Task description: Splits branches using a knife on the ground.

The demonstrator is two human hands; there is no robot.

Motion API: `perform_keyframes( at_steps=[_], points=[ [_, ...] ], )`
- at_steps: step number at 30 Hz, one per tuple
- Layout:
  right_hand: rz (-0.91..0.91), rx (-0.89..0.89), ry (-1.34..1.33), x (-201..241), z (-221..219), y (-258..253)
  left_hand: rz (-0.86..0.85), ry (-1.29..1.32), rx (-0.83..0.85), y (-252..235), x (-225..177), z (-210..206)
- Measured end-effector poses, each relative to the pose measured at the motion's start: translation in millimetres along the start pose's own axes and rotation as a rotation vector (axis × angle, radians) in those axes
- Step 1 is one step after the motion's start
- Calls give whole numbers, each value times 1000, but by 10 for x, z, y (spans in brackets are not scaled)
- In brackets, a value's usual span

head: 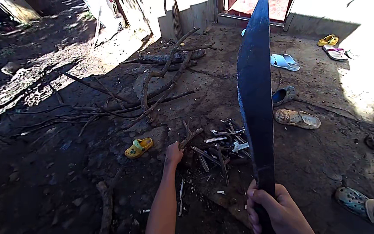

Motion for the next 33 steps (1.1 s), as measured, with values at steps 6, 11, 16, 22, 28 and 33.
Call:
perform_keyframes(
  at_steps=[6, 11, 16, 22, 28, 33],
  points=[
    [16, -35, -8, -12, 49, 82, -93, 164, -347, 609, -4, 448],
    [25, -67, 0, -104, 123, 163, -271, 440, -568, 1479, 15, 969],
    [-96, -41, 97, -459, 156, 194, -323, 695, -378, 1650, -43, 539],
    [-319, -20, 247, -897, 104, 81, -405, 933, -361, 1642, -334, -215],
    [-345, -66, 250, -1060, 72, -24, -420, 936, -370, 1614, -439, -227],
    [-371, -77, 375, -1130, 94, -92, -300, 963, -470, 1659, -466, -263]
  ],
)
Point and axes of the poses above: each hand's wrist, its own y-axis away from the middle knuckle, its own z-axis out of the back of the hand, x = y × z, the point moved 1 cm from there along -y, towards the middle knuckle, and after that the axes turned 12 degrees about -y, right-handed, at the moved point
